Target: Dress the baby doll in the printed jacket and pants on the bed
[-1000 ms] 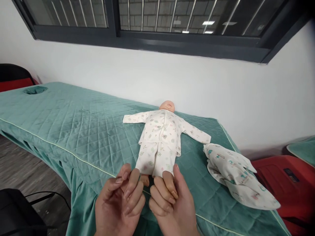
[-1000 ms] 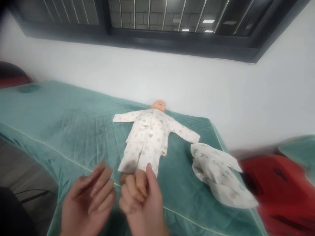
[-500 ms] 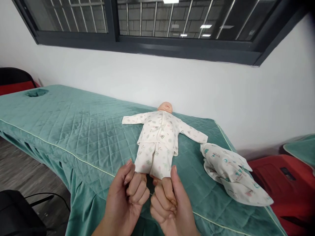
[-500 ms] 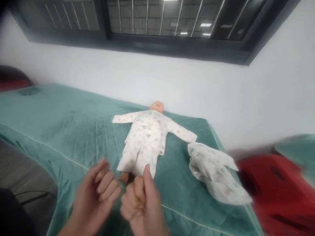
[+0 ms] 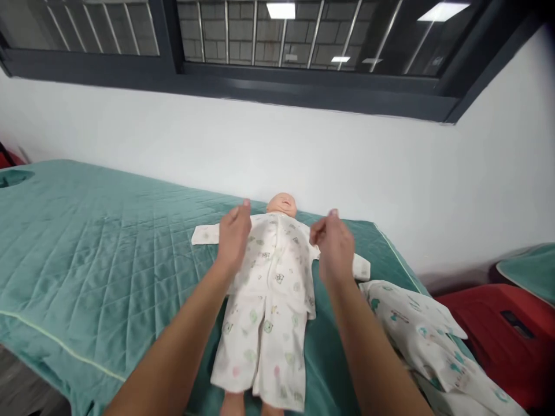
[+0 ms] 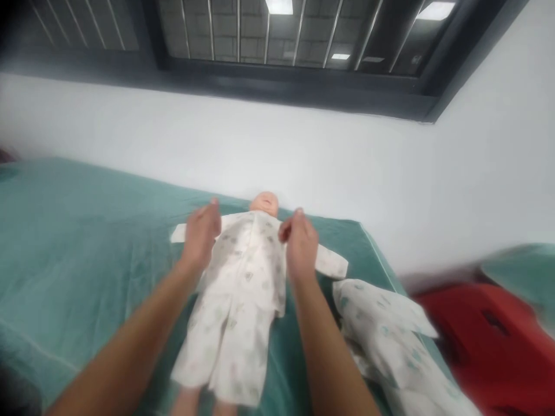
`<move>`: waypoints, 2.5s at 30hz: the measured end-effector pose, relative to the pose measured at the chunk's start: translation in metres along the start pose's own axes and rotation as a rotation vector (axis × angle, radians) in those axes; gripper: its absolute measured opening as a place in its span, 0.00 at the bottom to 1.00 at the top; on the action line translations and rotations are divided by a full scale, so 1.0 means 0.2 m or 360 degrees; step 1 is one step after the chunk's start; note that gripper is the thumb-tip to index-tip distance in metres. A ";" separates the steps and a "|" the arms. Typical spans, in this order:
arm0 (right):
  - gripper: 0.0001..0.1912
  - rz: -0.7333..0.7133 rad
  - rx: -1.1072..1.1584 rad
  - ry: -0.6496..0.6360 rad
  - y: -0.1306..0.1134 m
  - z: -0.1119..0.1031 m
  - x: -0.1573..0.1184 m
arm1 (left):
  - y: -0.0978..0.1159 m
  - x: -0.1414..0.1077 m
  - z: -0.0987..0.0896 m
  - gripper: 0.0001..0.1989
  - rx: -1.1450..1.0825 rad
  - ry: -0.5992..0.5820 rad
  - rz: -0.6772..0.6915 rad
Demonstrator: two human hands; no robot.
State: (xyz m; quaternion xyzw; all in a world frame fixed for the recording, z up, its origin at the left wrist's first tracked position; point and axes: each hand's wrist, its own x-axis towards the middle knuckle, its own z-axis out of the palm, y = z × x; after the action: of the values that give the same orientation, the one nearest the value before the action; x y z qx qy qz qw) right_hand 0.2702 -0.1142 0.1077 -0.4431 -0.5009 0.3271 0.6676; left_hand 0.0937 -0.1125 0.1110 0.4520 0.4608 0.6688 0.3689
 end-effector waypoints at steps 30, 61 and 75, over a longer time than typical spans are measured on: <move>0.17 -0.0077 -0.0848 -0.0467 0.34 0.04 0.10 | -0.32 0.25 0.13 0.14 0.0740 -0.0667 0.0274; 0.14 -0.0187 -0.0562 -0.0403 0.31 -0.02 -0.10 | -0.32 0.20 0.03 0.10 0.0378 -0.0966 0.0211; 0.15 -0.0231 -0.0768 -0.0559 0.29 -0.03 -0.07 | -0.31 0.18 0.05 0.07 0.0666 -0.0929 0.0330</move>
State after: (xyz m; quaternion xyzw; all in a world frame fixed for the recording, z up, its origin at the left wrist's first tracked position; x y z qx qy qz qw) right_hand 0.2716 -0.1059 0.0480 -0.4887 -0.7022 0.2218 0.4678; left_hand 0.0964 -0.0585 0.0633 0.7336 0.4146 0.4369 0.3147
